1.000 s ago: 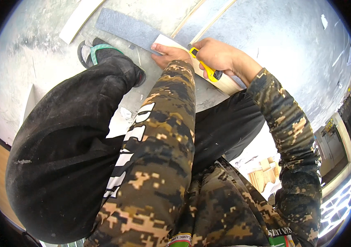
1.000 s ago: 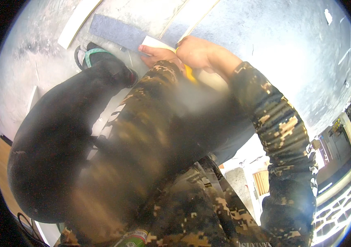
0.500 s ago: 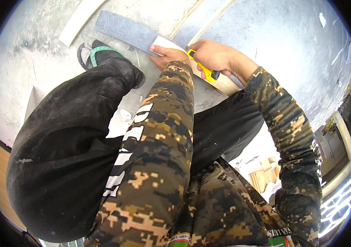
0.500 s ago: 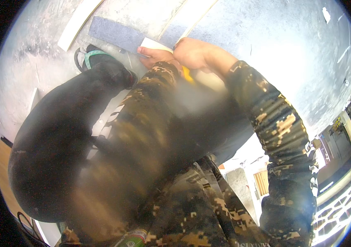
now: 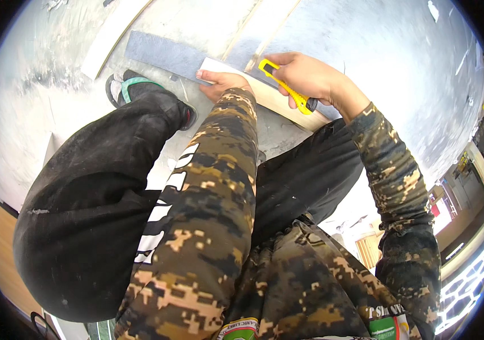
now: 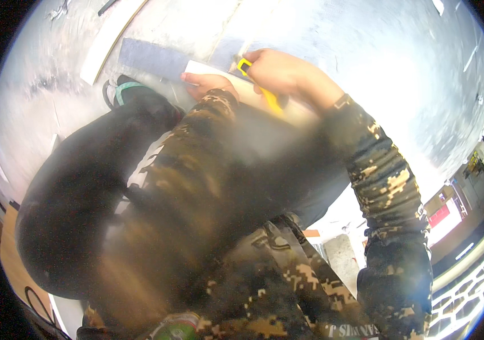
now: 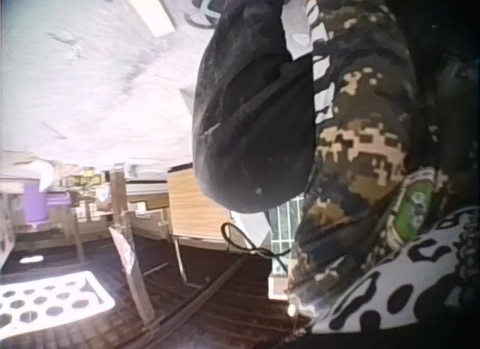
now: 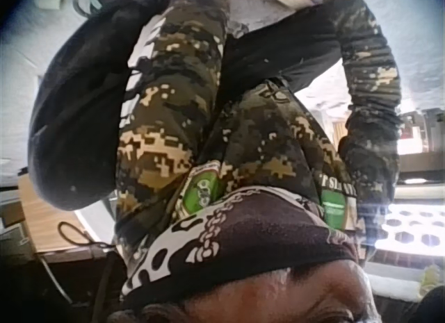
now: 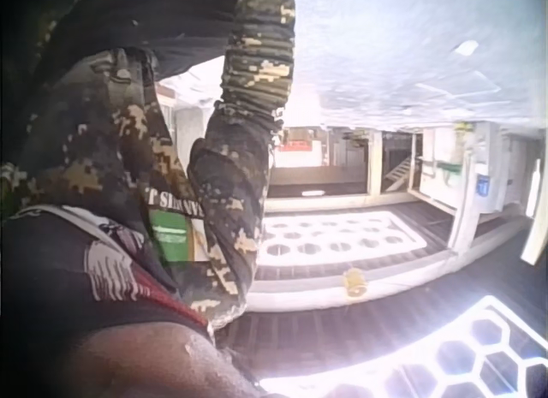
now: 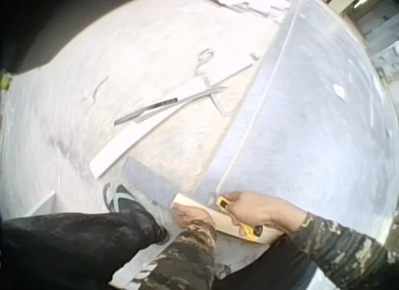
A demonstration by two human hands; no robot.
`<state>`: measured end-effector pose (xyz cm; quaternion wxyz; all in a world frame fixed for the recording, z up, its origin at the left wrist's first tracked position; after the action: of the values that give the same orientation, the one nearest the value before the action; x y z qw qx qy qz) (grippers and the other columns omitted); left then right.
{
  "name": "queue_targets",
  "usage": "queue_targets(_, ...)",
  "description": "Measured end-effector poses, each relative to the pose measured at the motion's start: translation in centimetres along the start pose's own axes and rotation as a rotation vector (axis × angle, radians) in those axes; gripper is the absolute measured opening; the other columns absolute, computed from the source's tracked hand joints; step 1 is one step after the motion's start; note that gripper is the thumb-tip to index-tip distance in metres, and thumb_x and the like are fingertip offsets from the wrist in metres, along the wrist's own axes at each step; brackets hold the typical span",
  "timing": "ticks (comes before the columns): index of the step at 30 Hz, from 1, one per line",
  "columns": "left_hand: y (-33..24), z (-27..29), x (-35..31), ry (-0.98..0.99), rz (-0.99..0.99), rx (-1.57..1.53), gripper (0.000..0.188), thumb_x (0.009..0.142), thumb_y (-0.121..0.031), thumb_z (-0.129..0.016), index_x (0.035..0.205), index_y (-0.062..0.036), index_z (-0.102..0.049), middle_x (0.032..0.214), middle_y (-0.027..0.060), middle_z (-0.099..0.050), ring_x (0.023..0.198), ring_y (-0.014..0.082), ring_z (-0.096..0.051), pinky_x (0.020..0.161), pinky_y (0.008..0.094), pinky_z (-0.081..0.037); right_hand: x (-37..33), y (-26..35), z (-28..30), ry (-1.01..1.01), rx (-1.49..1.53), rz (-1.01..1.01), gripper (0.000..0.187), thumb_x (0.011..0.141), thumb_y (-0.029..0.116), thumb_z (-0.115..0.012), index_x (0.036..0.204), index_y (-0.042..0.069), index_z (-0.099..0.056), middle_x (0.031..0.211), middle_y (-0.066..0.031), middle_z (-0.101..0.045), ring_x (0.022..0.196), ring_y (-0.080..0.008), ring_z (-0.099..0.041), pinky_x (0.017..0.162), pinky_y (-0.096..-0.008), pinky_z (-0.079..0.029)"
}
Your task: Cutting and fitting wood/bamboo trim pieces onto a base board using a utility knife.
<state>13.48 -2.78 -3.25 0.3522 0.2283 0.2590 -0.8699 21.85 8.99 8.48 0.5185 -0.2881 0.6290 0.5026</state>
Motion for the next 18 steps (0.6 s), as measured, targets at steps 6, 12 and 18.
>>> queue_targets(6,0.5,-0.4,-0.1,0.056,-0.046,-0.042,0.085,0.103,-0.064,-0.023,0.141,0.0081,-0.047,0.135,0.0310,-0.058,0.126,0.0448,-0.056,0.110,0.0503,-0.042,3.8,-7.5,-0.7,-0.614,-0.206,0.387,0.042,0.091,0.028,-0.069,0.121,-0.001,-0.060,0.081,-0.0182,-0.067,0.057,-0.0236,-0.067,0.059,-0.0389,-0.054)
queue_targets(12,0.0,0.1,-0.9,-0.021,-0.079,-0.007,0.088,0.102,-0.065,-0.021,0.143,0.0083,-0.046,0.134,0.0317,-0.059,0.127,0.0458,-0.055,0.113,0.0506,-0.039,5.5,-10.3,-2.5,-0.592,-0.185,0.291,0.036,0.087,0.030,-0.073,0.107,0.001,-0.066,0.084,-0.0193,-0.070,0.073,-0.0293,-0.071,0.071,-0.0420,-0.055)
queue_targets(18,0.0,-0.4,0.3,-0.023,-0.069,-0.059,0.095,0.098,-0.072,-0.027,0.140,0.0114,-0.047,0.130,0.0338,-0.059,0.124,0.0461,-0.058,0.111,0.0503,-0.042,5.2,-14.5,-3.3,-0.607,0.031,0.315,0.032,0.086,0.030,-0.073,0.104,0.003,-0.071,0.093,-0.0180,-0.074,0.090,-0.0293,-0.072,0.081,-0.0416,-0.055)
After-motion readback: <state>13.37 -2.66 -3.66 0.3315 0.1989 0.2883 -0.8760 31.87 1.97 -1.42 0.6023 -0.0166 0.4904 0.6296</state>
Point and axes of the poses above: each hand's wrist, its own x-axis towards the middle knuckle, its own z-axis out of the back of the hand, y = z × x, the point moved 2 cm from there along x, towards the middle knuckle
